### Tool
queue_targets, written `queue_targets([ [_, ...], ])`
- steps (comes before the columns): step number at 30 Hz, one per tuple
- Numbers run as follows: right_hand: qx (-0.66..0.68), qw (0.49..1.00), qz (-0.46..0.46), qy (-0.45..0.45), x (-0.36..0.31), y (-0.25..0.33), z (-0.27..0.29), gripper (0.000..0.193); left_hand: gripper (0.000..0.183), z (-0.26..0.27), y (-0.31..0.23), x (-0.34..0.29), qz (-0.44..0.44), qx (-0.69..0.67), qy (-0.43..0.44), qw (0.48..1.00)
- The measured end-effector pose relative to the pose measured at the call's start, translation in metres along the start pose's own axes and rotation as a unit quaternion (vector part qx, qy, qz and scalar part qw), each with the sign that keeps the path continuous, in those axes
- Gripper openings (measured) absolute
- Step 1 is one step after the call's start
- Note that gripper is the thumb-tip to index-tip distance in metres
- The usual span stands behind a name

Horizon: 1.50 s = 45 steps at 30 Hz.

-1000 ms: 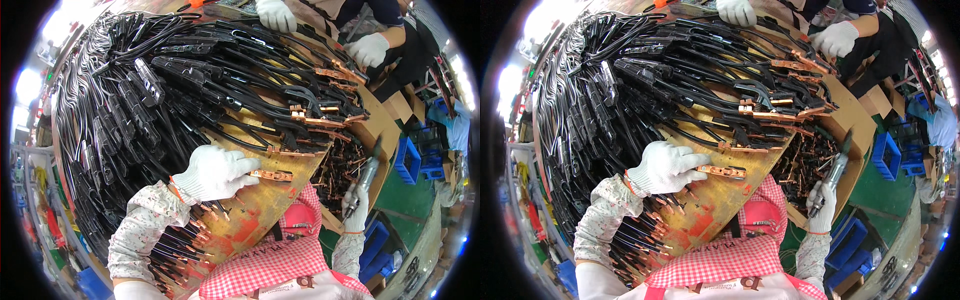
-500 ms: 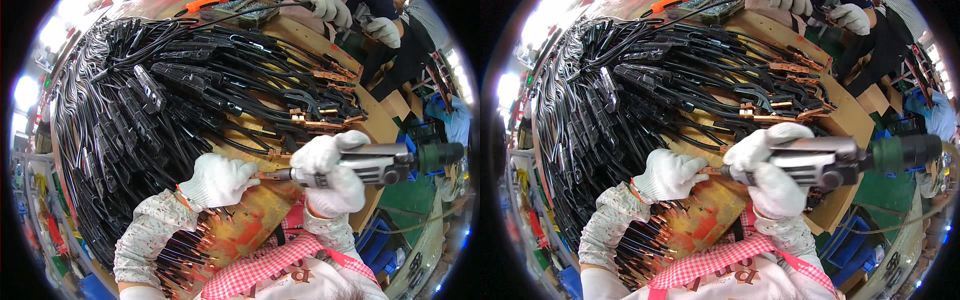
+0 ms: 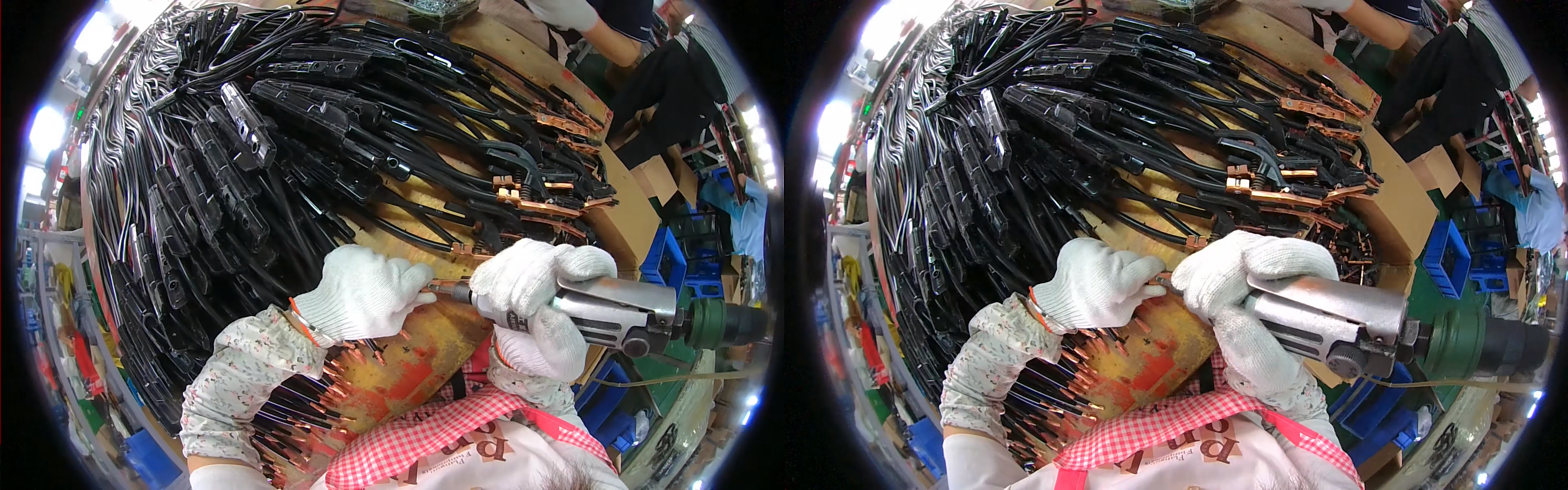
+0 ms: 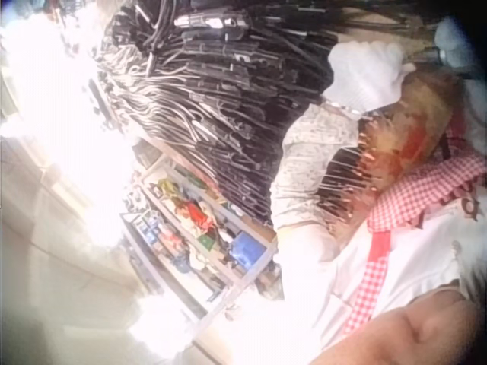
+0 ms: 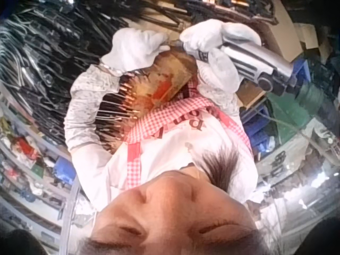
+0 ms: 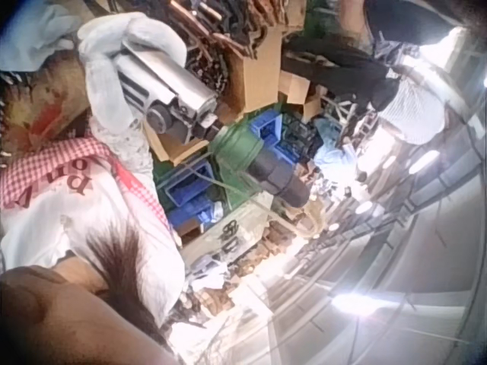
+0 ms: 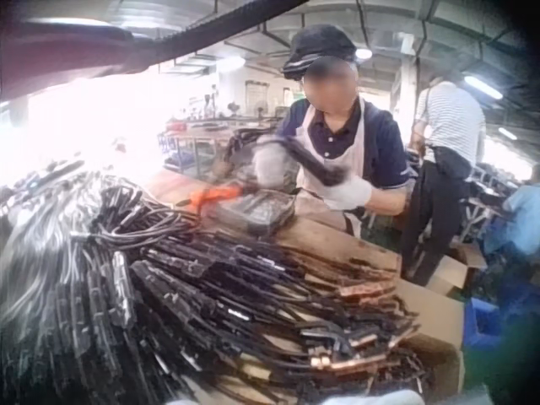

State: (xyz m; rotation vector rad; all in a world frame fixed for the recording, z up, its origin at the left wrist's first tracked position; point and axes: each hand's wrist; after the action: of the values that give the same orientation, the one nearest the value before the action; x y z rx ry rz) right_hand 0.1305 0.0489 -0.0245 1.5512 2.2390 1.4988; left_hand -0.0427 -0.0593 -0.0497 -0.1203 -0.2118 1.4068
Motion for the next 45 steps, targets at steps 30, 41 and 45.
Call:
queue_targets([
  [30, -0.047, 0.997, 0.023, 0.054, 0.0, 0.002, -0.003, 0.031, 0.015, -0.004, -0.008, 0.003, 0.048, 0.009, 0.017, 0.999],
  [41, -0.122, 0.881, -0.132, -0.437, -0.058, 0.073, 0.107, 0.028, 0.021, -0.003, -0.014, 0.008, 0.014, -0.011, -0.051, 0.999],
  [45, -0.373, 0.697, -0.337, -0.511, -0.13, 0.092, 0.213, 0.039, 0.022, 0.004, -0.009, 0.026, 0.059, -0.146, -0.181, 0.971],
])
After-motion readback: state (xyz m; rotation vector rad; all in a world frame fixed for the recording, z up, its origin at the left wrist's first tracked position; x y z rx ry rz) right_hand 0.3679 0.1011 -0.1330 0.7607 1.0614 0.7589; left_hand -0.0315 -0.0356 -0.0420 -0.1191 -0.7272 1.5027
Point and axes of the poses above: each hand's wrist, its own x-axis towards the middle knuckle, its own z-axis out of the back of the hand, y = z × x, and after that the axes turned 3 degrees about x, right-handed
